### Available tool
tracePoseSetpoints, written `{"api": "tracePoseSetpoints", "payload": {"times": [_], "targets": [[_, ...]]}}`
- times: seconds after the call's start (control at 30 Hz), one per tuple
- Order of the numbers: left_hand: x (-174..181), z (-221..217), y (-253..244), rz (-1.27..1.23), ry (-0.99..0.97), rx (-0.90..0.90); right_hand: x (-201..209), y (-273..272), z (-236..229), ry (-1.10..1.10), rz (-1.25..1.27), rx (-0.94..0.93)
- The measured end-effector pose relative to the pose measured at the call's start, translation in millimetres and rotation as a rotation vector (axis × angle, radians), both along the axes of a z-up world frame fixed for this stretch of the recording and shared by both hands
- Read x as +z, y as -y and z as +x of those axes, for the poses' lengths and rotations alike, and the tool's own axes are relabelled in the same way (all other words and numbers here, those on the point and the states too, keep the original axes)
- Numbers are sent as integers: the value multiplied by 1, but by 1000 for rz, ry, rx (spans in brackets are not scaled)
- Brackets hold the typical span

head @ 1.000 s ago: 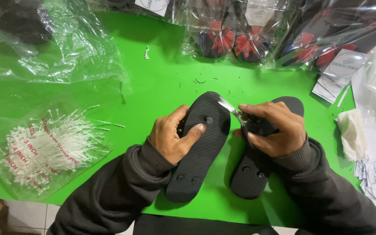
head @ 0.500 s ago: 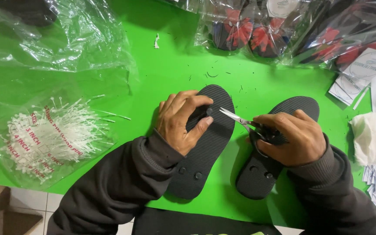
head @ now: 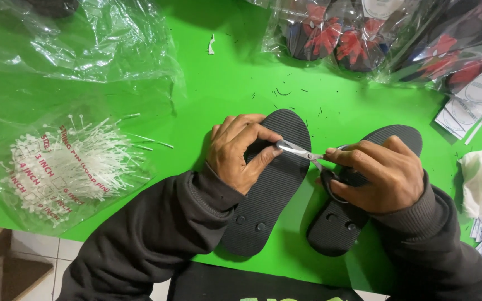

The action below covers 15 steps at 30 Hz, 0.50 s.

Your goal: The person trims excess material from the edges of a pair of black flip-flops using scissors. They then wipe the flip-flops with a white cloth and cut a white plastic string pin with the scissors.

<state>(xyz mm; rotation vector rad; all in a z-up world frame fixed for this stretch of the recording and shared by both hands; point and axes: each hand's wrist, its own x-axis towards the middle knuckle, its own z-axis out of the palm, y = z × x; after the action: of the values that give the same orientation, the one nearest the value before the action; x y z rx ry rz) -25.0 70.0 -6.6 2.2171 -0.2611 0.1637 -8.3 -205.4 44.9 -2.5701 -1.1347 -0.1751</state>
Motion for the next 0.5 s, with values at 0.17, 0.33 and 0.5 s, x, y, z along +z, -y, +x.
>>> {"api": "tracePoseSetpoints", "payload": {"times": [0.17,0.33,0.5], "targets": [[-5,-1,1,-11,23,14,-4,4,3,-24,2,30],[-6,-2,1,-25,41,10,-3,3,4,-18,12,48],[-5,-2,0,-2,49,-9,-2,3,3,19,9,63]]}}
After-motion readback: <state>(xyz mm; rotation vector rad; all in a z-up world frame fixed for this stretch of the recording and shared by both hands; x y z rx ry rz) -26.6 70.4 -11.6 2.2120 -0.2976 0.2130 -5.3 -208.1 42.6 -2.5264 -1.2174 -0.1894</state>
